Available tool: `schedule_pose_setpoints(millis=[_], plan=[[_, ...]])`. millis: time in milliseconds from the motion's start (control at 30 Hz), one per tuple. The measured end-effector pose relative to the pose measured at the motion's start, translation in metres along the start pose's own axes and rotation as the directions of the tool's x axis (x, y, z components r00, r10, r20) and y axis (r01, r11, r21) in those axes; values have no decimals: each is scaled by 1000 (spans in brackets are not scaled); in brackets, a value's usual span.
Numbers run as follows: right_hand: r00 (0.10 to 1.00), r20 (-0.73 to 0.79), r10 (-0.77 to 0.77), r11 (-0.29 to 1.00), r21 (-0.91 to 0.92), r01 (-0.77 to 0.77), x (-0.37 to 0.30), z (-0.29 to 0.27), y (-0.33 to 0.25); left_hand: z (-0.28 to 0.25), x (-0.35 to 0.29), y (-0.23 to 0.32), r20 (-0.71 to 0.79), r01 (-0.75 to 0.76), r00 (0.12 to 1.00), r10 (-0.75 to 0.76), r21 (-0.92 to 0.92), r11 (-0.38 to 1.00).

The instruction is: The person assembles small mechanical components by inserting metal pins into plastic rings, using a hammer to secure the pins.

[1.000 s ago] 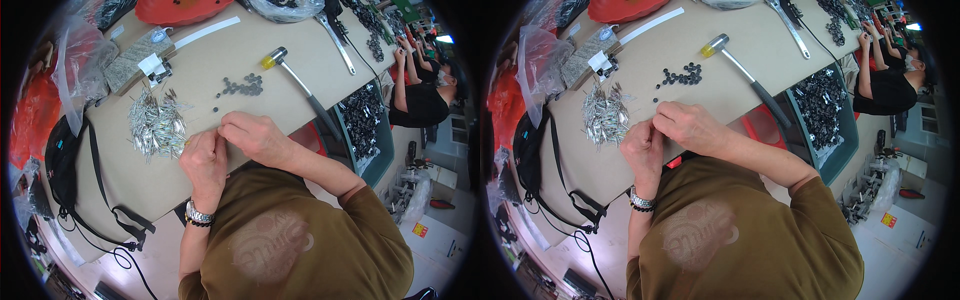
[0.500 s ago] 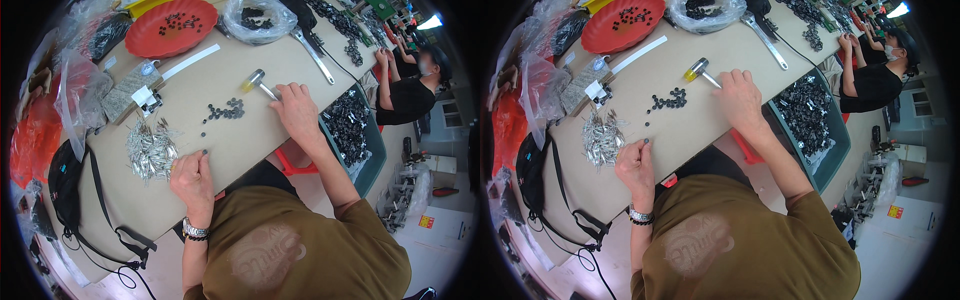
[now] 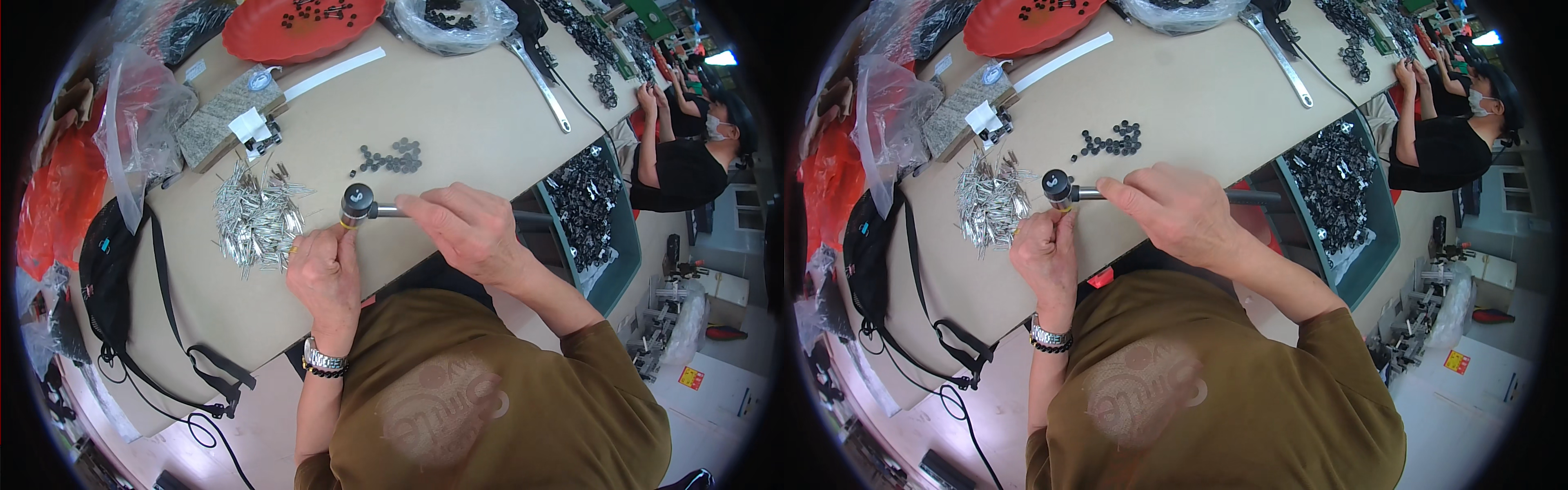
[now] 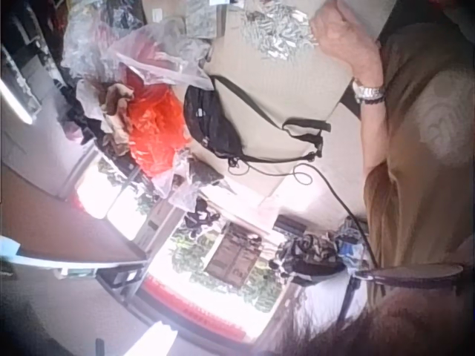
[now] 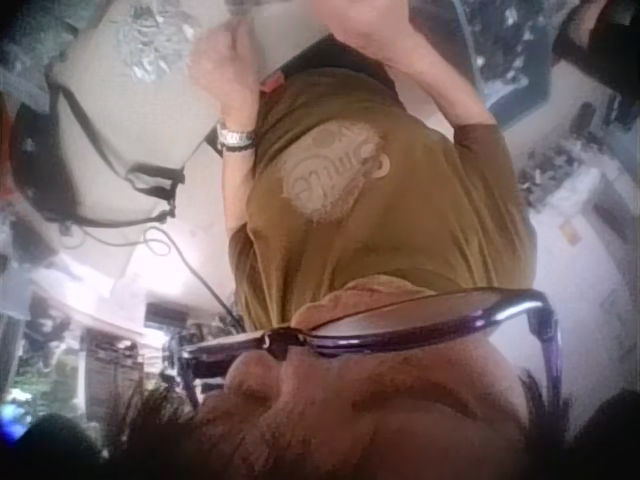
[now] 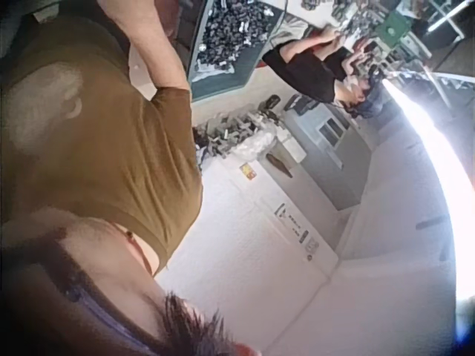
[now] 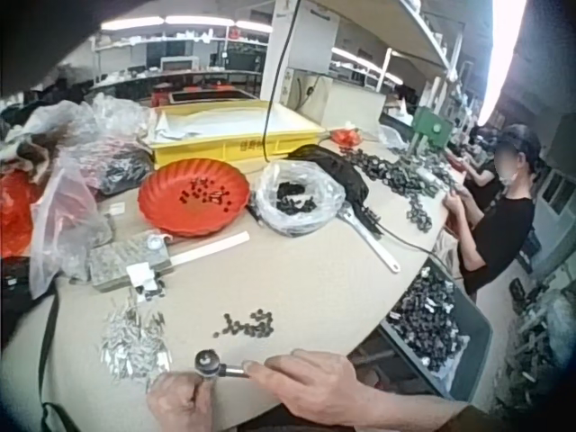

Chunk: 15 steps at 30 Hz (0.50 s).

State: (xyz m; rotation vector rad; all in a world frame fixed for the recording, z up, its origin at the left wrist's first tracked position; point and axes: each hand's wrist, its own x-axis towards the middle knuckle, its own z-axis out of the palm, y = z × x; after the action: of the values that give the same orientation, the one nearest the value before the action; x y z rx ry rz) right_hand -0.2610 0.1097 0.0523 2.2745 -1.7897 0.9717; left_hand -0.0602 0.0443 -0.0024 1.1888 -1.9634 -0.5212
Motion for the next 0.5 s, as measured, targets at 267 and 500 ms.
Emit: schedule_pose_setpoints(millis=[267, 500], plan=[[992, 80, -98, 981, -161, 110, -4, 2, -5, 2, -2, -1, -31, -15, 999, 16, 20, 1000], [995, -6, -103, 988, -113, 102, -1, 4, -3, 2, 4, -2, -2, 1, 1000, -1, 28, 1000]])
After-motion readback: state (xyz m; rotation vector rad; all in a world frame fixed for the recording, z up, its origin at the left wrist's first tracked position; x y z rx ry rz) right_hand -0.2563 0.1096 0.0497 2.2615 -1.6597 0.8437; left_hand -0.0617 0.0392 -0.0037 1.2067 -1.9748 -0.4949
